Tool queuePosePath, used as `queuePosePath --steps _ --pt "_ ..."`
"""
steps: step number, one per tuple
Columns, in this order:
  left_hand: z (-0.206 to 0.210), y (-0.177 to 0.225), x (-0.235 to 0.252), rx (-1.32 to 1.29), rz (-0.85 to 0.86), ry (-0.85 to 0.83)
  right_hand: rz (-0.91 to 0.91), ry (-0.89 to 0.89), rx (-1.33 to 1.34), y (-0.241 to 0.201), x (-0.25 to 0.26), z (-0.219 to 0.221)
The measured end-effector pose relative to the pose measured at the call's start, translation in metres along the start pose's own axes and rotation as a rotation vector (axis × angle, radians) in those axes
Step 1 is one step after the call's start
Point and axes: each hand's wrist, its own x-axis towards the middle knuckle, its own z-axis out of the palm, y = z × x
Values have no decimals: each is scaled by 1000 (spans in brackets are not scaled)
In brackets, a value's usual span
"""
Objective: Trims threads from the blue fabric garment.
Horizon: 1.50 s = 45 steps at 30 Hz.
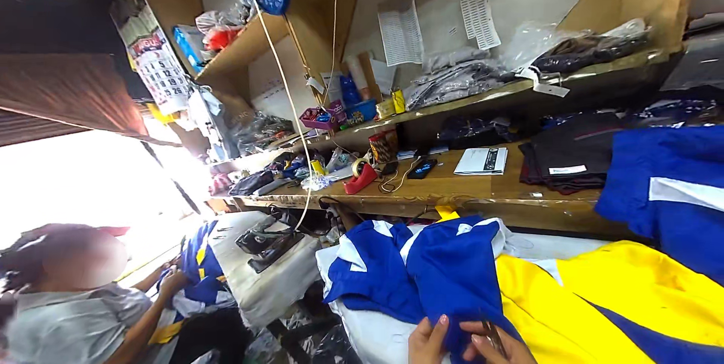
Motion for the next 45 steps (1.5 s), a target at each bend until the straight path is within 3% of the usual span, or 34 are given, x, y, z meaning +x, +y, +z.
queuePosePath --steps 5,9,15,19,24,29,45 --pt "-12 -3 -10 108 187 -125 17 25 100 3 -3 6" --pt "-11 0 -14 251 333 -28 -22 -39 130 -3 -11 8" --pt "-14 7 -25 133 300 -145 -9 -230 242 -4 -9 2" --pt "-17 4 -25 166 414 -97 21 -254 108 -14 -14 2" --pt "-20 5 -26 131 398 -144 181 -464 279 -23 -27 -5" --pt "-17 4 -28 122 388 -170 256 -445 333 -24 -32 -4" --pt "-11 -1 -29 168 488 -144 262 -387 276 -24 -30 -4"
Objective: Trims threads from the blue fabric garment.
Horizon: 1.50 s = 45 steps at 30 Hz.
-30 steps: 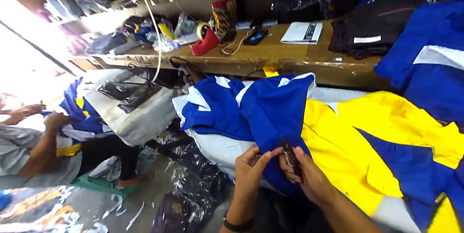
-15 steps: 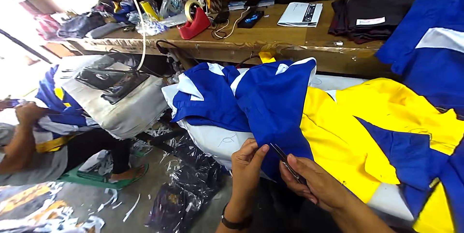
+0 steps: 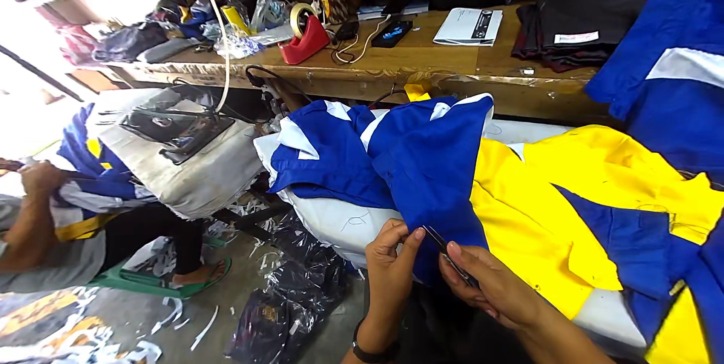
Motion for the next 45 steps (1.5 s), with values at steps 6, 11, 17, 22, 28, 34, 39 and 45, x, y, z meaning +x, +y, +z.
queuePosePath --steps 6,11,17,22,28,34,39,45 --pt "3 -4 -1 9 48 -21 146 -107 383 -2 -2 0" --pt "5 4 -1 24 20 -53 -122 69 -18 7 1 3" --pt "9 8 -4 13 17 -44 -104 33 93 3 1 2" --pt "10 5 -6 155 105 -25 -141 134 -27 5 3 3" --pt "11 5 -6 56 63 -18 -156 65 7 10 7 4" --pt "16 14 -8 -145 -131 1 -313 71 -147 18 8 -3" --pt "19 7 -12 9 50 28 -440 179 -355 22 10 -7" --pt "13 5 -9 199 193 -15 -219 87 -90 8 6 -3"
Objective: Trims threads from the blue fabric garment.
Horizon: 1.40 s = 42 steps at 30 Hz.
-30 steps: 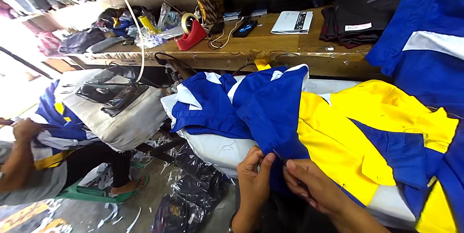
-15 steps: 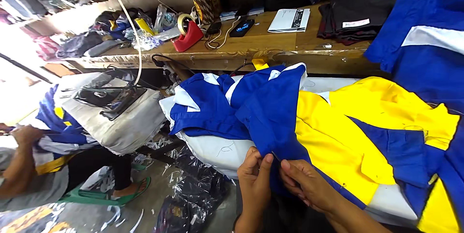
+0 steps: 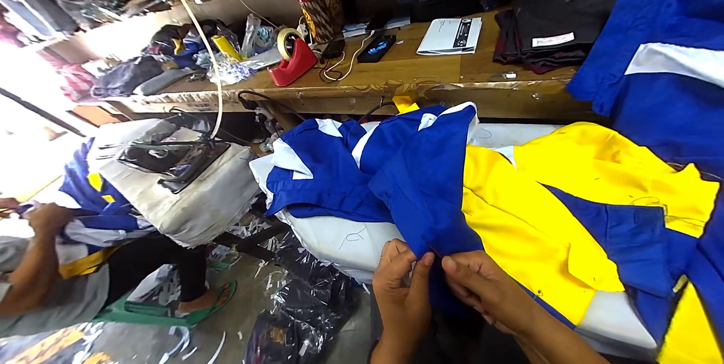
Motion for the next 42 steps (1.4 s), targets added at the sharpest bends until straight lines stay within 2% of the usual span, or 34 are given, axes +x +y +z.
queuePosePath --steps 2,8,14,17,23,30,38,42 --pt "0 -1 -1 12 6 10 30 -10 36 0 0 0" --pt "7 2 -4 -123 -66 78 -62 -32 -32 8 1 1" --pt "6 2 -5 -194 -183 36 -131 -3 -117 13 0 -2" --pt "7 0 -5 -191 -157 29 -139 11 -106 12 1 -2" --pt "4 -2 -5 -153 -98 15 21 -25 78 4 2 2" --pt "7 -3 -7 -235 -154 64 -46 -29 16 13 2 4" --pt "6 -1 -6 -267 -192 31 -98 -41 -135 13 0 -4" --pt "6 -3 -5 -231 -156 28 -96 -55 -132 13 0 -5"
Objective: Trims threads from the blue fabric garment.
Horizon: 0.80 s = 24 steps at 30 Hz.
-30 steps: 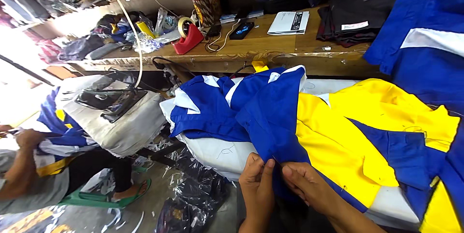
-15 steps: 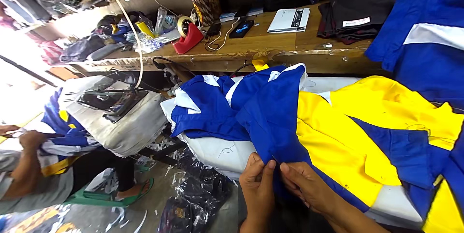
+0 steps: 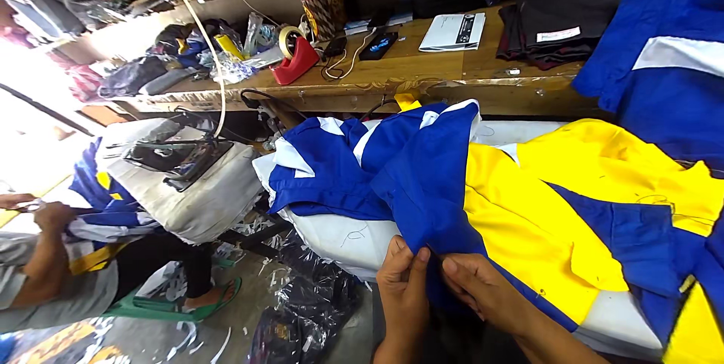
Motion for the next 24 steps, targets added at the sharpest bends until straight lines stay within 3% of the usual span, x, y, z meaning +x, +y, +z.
queuePosePath --steps 14,24 --pt "1 -5 -2 -42 -44 -28 78 34 211 -4 2 8" --pt "3 -3 -4 -119 -104 18 13 42 47 2 -3 4"
